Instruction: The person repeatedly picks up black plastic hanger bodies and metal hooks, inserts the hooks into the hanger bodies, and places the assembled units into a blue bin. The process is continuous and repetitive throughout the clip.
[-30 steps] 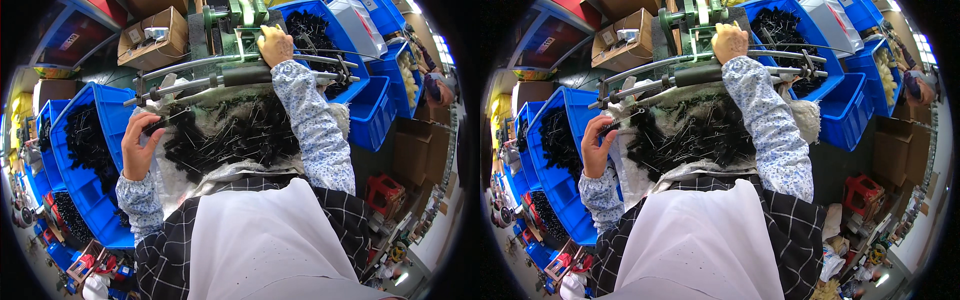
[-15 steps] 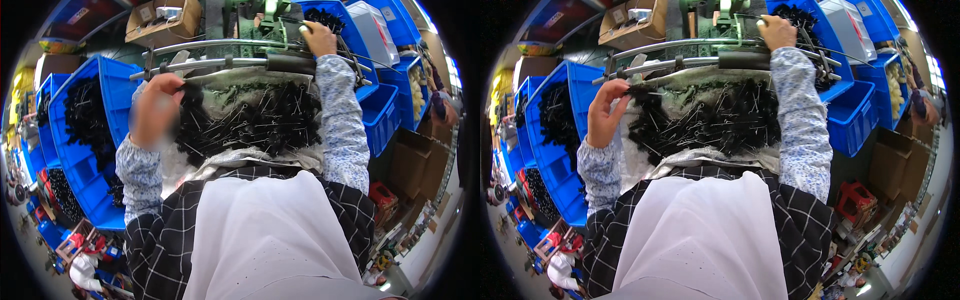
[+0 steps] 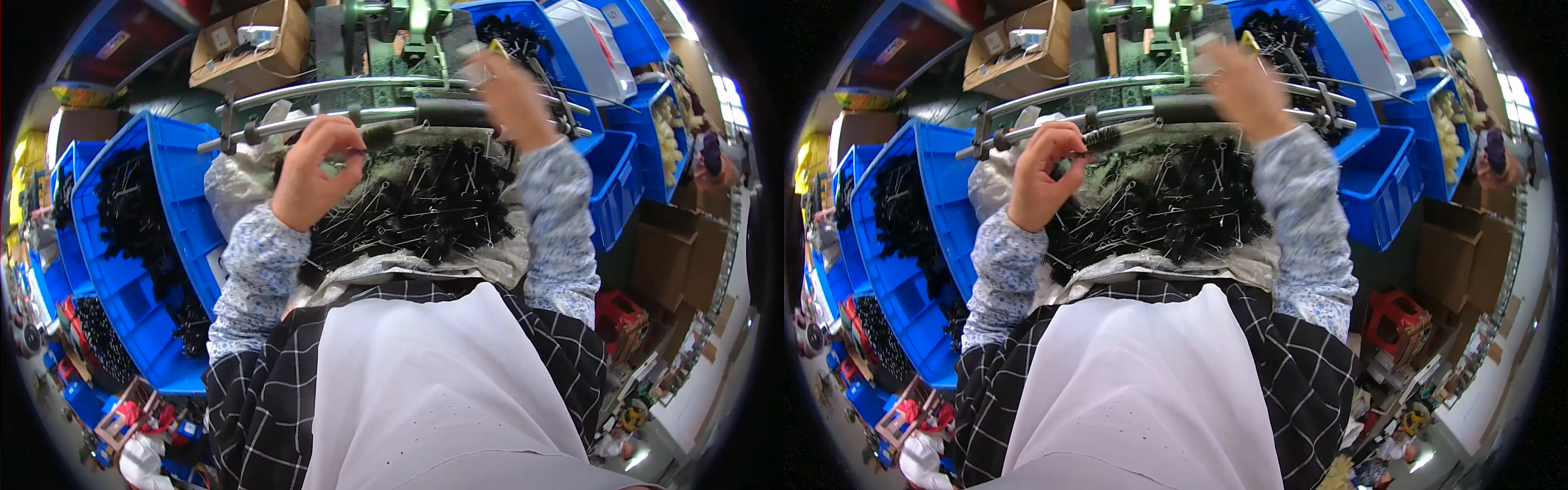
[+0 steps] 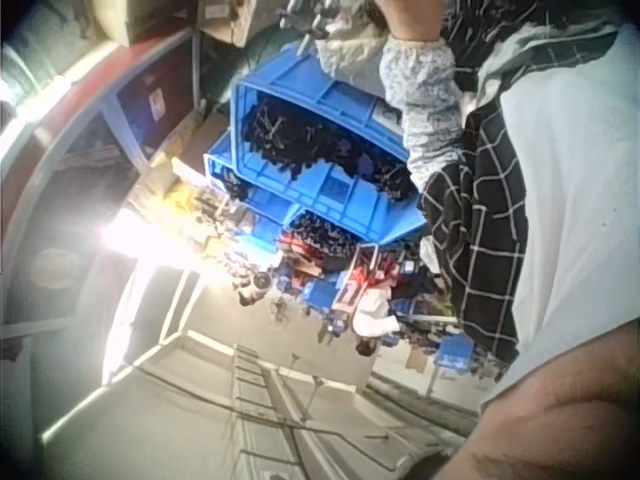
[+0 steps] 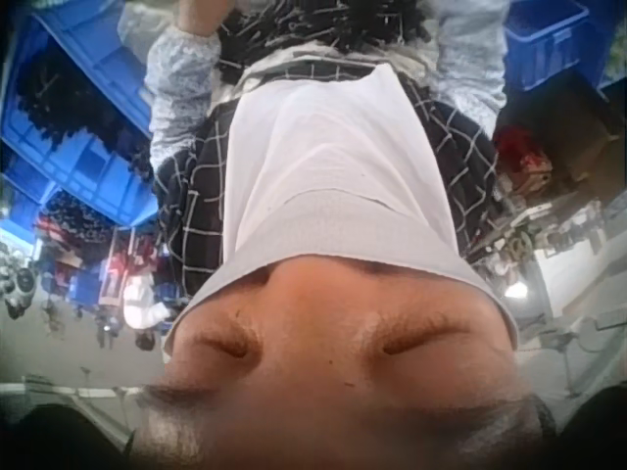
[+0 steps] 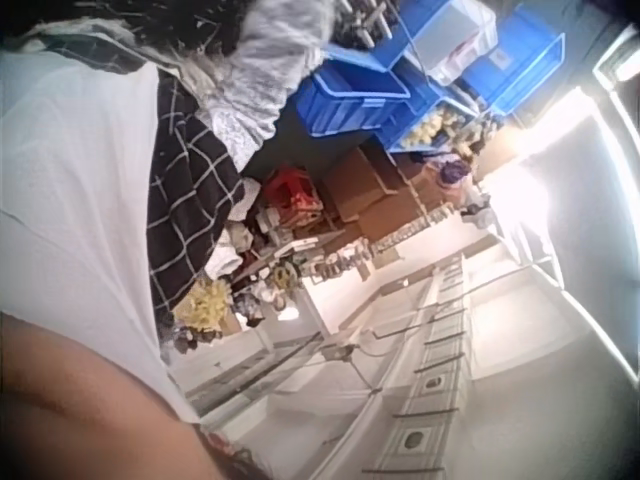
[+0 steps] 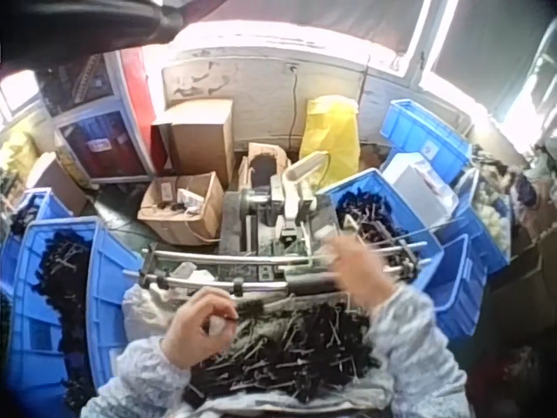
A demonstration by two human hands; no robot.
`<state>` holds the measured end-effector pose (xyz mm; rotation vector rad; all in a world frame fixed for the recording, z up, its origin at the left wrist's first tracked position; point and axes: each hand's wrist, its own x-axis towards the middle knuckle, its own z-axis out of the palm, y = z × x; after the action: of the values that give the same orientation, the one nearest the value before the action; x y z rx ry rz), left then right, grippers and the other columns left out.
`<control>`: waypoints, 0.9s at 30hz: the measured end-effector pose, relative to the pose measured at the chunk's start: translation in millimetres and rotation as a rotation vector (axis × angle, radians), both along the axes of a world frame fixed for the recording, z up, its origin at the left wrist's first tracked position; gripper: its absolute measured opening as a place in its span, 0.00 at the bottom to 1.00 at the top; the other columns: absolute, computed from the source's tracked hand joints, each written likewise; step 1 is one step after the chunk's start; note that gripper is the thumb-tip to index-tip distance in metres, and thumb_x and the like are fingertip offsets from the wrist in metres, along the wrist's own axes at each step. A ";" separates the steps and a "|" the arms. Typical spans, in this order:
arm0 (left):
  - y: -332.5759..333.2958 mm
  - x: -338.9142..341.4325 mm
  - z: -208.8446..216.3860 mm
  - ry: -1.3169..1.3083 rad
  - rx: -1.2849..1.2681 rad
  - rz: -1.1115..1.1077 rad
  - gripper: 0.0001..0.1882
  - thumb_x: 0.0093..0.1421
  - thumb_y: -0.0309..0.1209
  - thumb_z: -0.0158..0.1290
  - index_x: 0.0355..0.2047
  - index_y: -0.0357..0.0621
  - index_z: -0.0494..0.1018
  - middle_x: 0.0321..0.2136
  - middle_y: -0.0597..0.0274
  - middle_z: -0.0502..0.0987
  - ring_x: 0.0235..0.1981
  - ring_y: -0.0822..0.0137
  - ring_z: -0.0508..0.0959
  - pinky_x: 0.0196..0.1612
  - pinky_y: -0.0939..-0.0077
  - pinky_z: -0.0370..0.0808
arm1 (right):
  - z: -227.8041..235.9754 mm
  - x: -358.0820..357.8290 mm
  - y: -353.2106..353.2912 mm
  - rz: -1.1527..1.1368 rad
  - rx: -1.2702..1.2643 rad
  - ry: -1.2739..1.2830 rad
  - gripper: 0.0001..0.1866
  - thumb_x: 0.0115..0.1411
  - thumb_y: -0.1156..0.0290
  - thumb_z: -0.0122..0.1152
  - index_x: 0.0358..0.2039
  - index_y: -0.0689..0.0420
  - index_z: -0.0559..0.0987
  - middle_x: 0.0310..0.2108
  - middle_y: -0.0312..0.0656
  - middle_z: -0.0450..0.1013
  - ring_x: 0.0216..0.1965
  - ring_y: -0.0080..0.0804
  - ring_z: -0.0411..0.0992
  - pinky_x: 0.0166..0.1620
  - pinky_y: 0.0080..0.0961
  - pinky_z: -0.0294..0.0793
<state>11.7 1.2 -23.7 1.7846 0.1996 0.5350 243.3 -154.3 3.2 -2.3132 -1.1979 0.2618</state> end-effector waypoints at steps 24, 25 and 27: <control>49.5 -53.8 -51.3 0.764 0.502 0.012 0.17 0.50 0.32 0.56 0.40 0.41 0.70 0.39 0.50 0.73 0.42 0.52 0.73 0.44 0.64 0.69 | -85.2 60.7 44.2 -0.150 -0.019 -0.493 0.12 0.54 0.69 0.53 0.39 0.47 0.77 0.32 0.39 0.75 0.35 0.37 0.73 0.41 0.32 0.71; 49.4 -55.8 -50.6 0.748 0.533 -0.009 0.16 0.50 0.31 0.57 0.39 0.41 0.70 0.39 0.51 0.73 0.42 0.52 0.73 0.44 0.64 0.69 | -84.8 60.3 44.5 -0.147 -0.016 -0.499 0.12 0.54 0.69 0.53 0.39 0.47 0.78 0.32 0.39 0.75 0.36 0.37 0.73 0.41 0.32 0.71; 47.2 -57.3 -46.0 0.720 0.493 0.003 0.16 0.50 0.31 0.57 0.39 0.41 0.70 0.36 0.53 0.73 0.37 0.55 0.74 0.40 0.66 0.71 | -84.3 59.4 44.6 -0.141 -0.011 -0.510 0.12 0.54 0.68 0.53 0.39 0.47 0.78 0.32 0.39 0.75 0.36 0.37 0.73 0.41 0.32 0.70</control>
<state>-45.6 48.4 -69.7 2.4063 0.6053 -0.0988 302.7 -109.7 -81.2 -2.5430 -1.2475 -0.3973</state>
